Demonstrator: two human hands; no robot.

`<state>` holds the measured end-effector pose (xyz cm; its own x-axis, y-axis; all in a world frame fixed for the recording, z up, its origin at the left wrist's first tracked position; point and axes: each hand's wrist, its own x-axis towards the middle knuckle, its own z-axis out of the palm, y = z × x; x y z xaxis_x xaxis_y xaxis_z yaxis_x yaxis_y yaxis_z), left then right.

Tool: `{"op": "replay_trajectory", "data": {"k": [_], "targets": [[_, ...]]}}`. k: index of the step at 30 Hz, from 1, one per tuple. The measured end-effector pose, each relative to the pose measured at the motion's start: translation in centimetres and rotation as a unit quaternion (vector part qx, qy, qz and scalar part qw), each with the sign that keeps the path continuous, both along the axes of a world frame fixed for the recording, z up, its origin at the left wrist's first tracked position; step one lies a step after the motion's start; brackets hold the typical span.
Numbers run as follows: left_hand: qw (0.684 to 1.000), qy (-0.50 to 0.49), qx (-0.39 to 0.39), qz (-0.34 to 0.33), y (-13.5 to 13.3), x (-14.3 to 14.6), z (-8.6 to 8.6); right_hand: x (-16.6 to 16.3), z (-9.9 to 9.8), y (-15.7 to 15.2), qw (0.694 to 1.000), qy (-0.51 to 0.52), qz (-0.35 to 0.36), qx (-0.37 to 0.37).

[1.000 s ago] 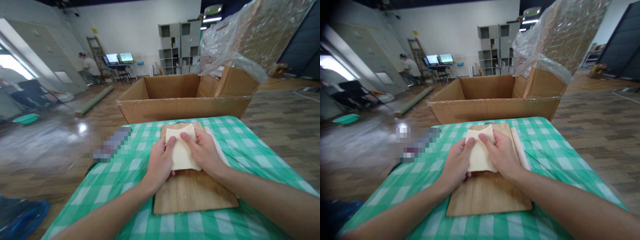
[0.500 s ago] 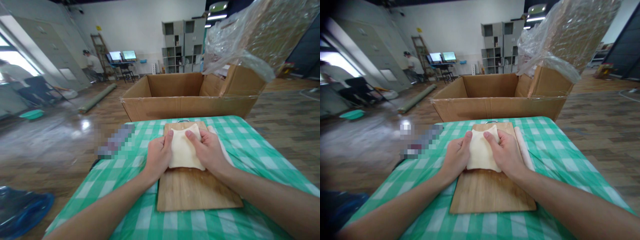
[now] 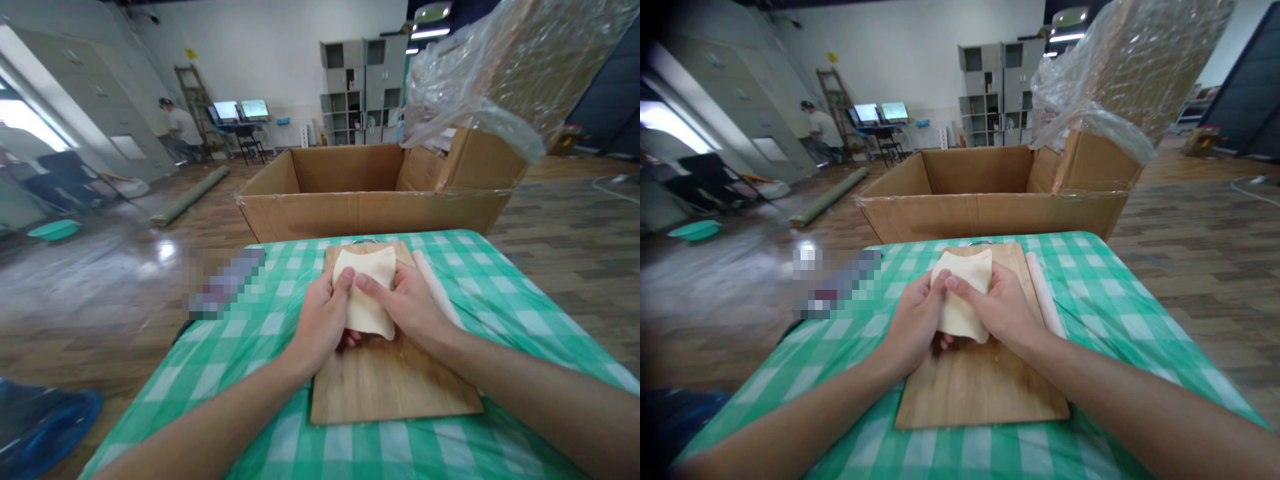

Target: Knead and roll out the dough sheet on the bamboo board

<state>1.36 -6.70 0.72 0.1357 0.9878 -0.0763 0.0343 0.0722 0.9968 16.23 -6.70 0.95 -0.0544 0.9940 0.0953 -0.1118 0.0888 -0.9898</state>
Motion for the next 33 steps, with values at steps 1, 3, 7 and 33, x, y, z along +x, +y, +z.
{"op": "replay_trajectory", "data": {"k": [1, 3, 7, 33], "targets": [[0.999, 0.020, 0.023, 0.023, 0.1, -0.2, 0.1, -0.1, -0.1, -0.1, 0.999, 0.013, 0.044, -0.012], [0.995, 0.050, 0.072, 0.049, 0.6, -0.7, 0.3, -0.2, -0.3, -0.1, 0.991, 0.030, 0.125, -0.034], [0.987, 0.088, 0.124, 0.052, 1.8, -1.8, 0.6, 0.1, -0.8, 0.0, 0.983, 0.021, 0.167, -0.076], [0.994, -0.042, 0.105, -0.013, 3.9, -3.7, 2.3, 0.6, -0.8, 0.3, 0.951, 0.087, 0.276, -0.107]]}}
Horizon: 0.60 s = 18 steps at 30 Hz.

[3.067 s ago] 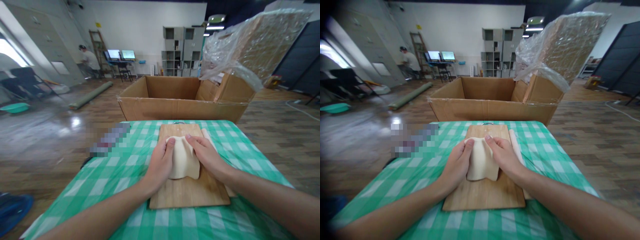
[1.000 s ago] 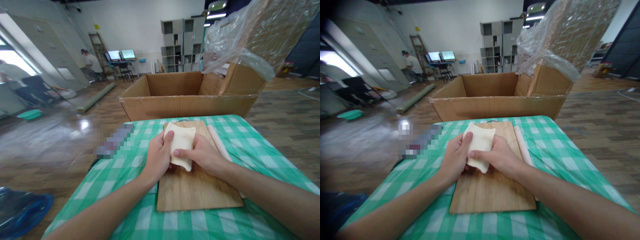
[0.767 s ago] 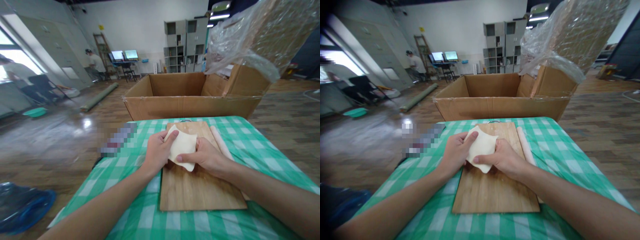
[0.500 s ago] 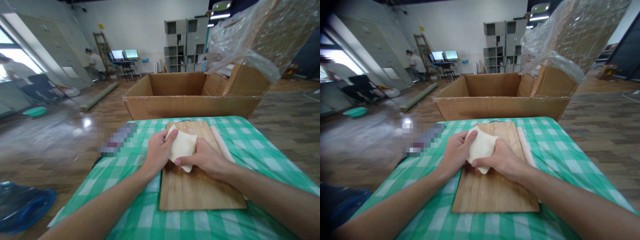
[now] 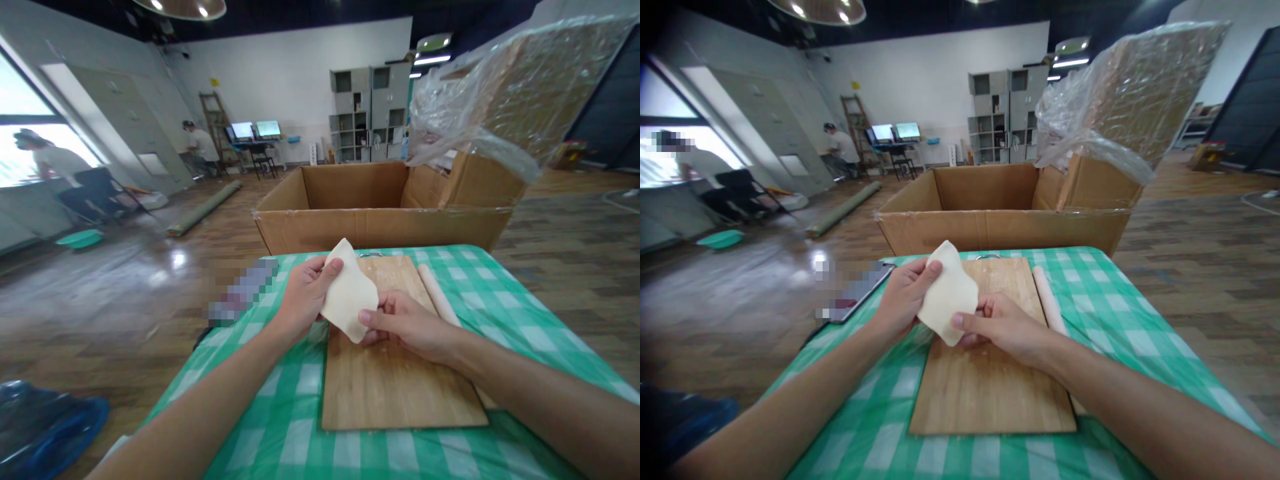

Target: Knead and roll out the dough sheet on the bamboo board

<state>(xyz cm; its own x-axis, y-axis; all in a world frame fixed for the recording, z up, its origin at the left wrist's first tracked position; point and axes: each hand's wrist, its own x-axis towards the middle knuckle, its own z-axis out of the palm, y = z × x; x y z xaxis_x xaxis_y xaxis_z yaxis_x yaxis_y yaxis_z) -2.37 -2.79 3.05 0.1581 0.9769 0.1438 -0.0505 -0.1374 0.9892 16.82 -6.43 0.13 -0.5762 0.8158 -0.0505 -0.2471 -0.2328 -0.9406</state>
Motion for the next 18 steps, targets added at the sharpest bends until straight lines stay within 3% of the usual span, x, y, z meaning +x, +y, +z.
{"op": "replay_trajectory", "data": {"k": [4, 11, 18], "targets": [[0.999, 0.024, -0.003, -0.032, 0.2, -0.7, 0.8, -0.1, -0.1, 0.7, 0.994, 0.032, -0.100, 0.032], [0.993, 0.096, 0.070, 0.000, 0.8, -1.5, 1.6, 0.2, -0.2, 0.6, 0.987, -0.016, -0.151, 0.047], [0.993, 0.081, 0.079, -0.041, 1.2, -2.2, 1.8, 0.5, -0.1, 0.3, 0.992, -0.089, -0.061, 0.059]]}}
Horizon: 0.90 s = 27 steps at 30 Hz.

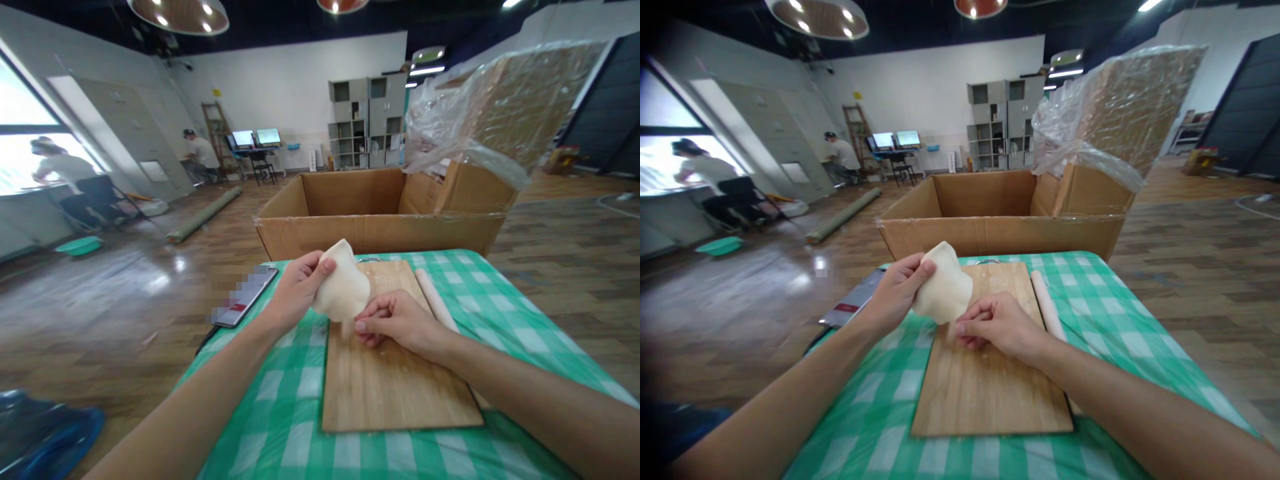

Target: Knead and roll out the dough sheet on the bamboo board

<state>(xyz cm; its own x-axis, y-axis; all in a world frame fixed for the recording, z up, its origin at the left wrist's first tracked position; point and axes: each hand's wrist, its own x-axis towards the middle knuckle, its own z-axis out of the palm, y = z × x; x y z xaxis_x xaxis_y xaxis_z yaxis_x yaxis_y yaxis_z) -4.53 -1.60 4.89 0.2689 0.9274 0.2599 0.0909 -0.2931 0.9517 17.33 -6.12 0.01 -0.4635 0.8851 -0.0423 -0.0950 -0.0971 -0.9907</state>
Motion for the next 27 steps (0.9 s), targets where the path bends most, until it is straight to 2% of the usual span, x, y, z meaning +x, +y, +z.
{"op": "replay_trajectory", "data": {"k": [6, 9, 13, 17, 19, 22, 24, 26, 27], "targets": [[0.997, 0.019, -0.026, -0.074, -0.4, -0.3, 0.6, -0.1, 0.6, 0.4, 0.995, 0.096, -0.005, 0.015], [0.994, 0.027, -0.051, -0.089, -0.6, 0.2, 0.5, -0.1, 0.5, 0.7, 0.991, 0.120, -0.053, 0.019], [0.992, 0.025, -0.103, -0.062, -0.2, 0.4, -0.5, 0.3, 0.1, 1.2, 0.988, 0.057, -0.139, 0.045], [0.980, 0.051, -0.142, -0.130, 0.1, 0.2, -1.2, 0.7, 0.6, 1.9, 0.981, -0.011, -0.179, 0.067], [0.983, 0.053, -0.112, -0.137, 0.0, 0.4, -1.0, 1.0, 1.6, 2.0, 0.979, -0.023, -0.185, 0.082], [0.995, 0.034, -0.005, -0.099, -0.3, 0.5, -0.3, 2.2, 4.3, 1.5, 0.968, -0.062, -0.188, 0.154], [0.992, 0.051, 0.056, -0.104, -0.4, 0.2, 0.3, 3.8, 6.8, 0.8, 0.950, -0.146, -0.140, 0.239], [0.975, 0.105, 0.082, -0.179, -0.3, -0.4, 0.8, 5.8, 9.1, 0.1, 0.909, -0.285, 0.014, 0.302], [0.959, 0.141, 0.086, -0.229, -0.3, -0.8, 1.0, 6.8, 10.0, -0.1, 0.882, -0.352, 0.097, 0.298]]}}
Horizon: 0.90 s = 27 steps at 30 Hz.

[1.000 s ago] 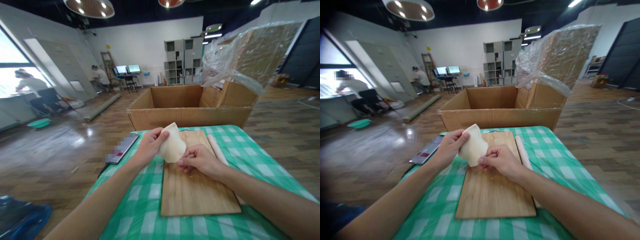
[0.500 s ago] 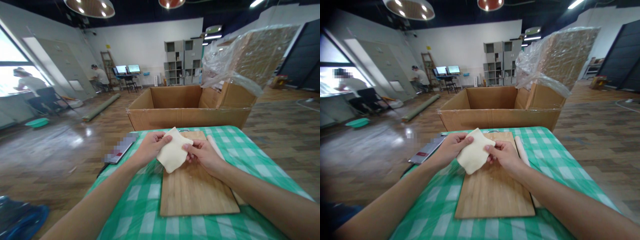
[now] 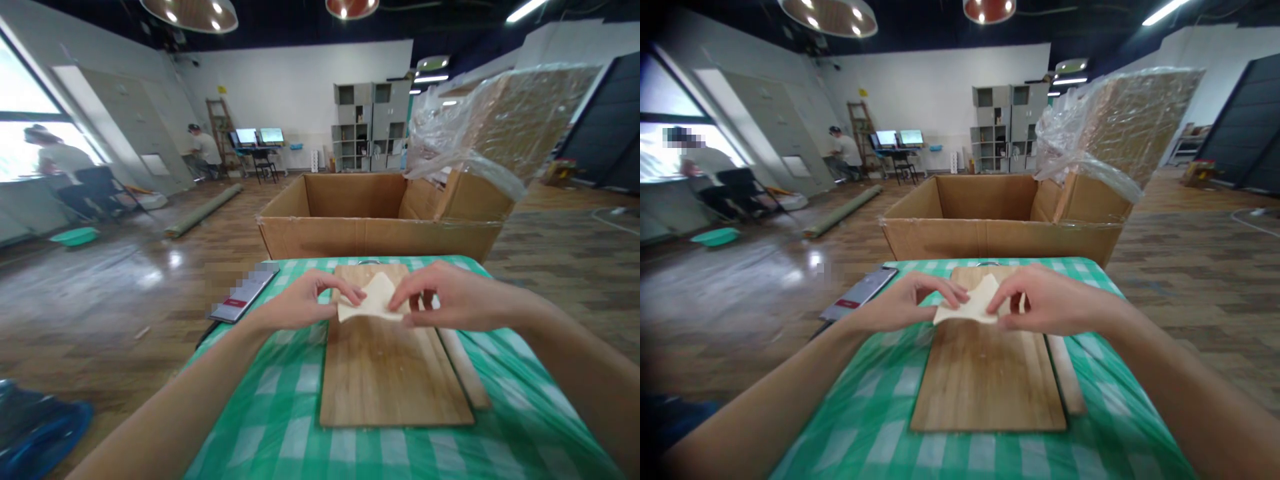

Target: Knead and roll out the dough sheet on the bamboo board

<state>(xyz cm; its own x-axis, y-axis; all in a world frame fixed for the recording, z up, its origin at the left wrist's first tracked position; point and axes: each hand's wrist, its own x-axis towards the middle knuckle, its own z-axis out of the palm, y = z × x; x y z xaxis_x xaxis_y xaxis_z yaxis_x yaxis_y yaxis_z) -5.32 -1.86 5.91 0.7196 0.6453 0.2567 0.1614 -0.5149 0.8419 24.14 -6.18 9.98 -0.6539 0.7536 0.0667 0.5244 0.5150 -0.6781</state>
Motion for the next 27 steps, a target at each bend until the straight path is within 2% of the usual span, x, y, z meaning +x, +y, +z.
{"op": "replay_trajectory", "data": {"k": [2, 3, 5, 8, 11, 14, 17, 20, 23, 25, 27], "targets": [[0.994, 0.082, 0.013, -0.066, 0.1, -0.5, 0.2, 1.7, 1.1, 0.0, 0.989, -0.121, 0.056, -0.056], [0.990, 0.117, 0.025, -0.069, 0.1, -0.6, 0.2, 2.2, 1.3, 0.2, 0.984, -0.151, 0.061, -0.076], [0.981, 0.177, 0.070, -0.023, -0.2, -0.4, 0.1, 2.3, 1.0, 0.7, 0.984, -0.161, 0.037, -0.073], [0.948, 0.276, 0.153, 0.036, -1.3, 0.7, -0.5, 0.8, -0.9, 1.1, 0.991, -0.129, -0.014, 0.016], [0.912, 0.377, 0.157, 0.028, -2.7, 1.6, -1.5, -1.4, -3.5, 0.9, 0.988, -0.131, -0.018, 0.079], [0.894, 0.429, 0.121, 0.036, -3.8, 2.1, -2.4, -2.5, -5.9, 0.5, 0.982, -0.183, 0.004, 0.039], [0.891, 0.435, 0.124, 0.048, -4.2, 2.2, -3.0, -2.6, -7.2, 0.4, 0.976, -0.216, 0.021, 0.003], [0.885, 0.436, 0.155, 0.049, -4.3, 2.5, -3.6, -2.5, -7.3, 0.5, 0.974, -0.224, 0.023, -0.006], [0.877, 0.431, 0.194, 0.090, -4.8, 3.3, -4.4, -2.0, -6.5, 0.9, 0.974, -0.227, 0.021, -0.003], [0.872, 0.422, 0.216, 0.123, -5.2, 4.0, -4.9, -1.1, -5.6, 1.5, 0.976, -0.218, 0.009, 0.024], [0.869, 0.413, 0.233, 0.141, -5.6, 4.5, -5.4, 0.5, -4.3, 2.3, 0.977, -0.196, -0.041, 0.066]]}}
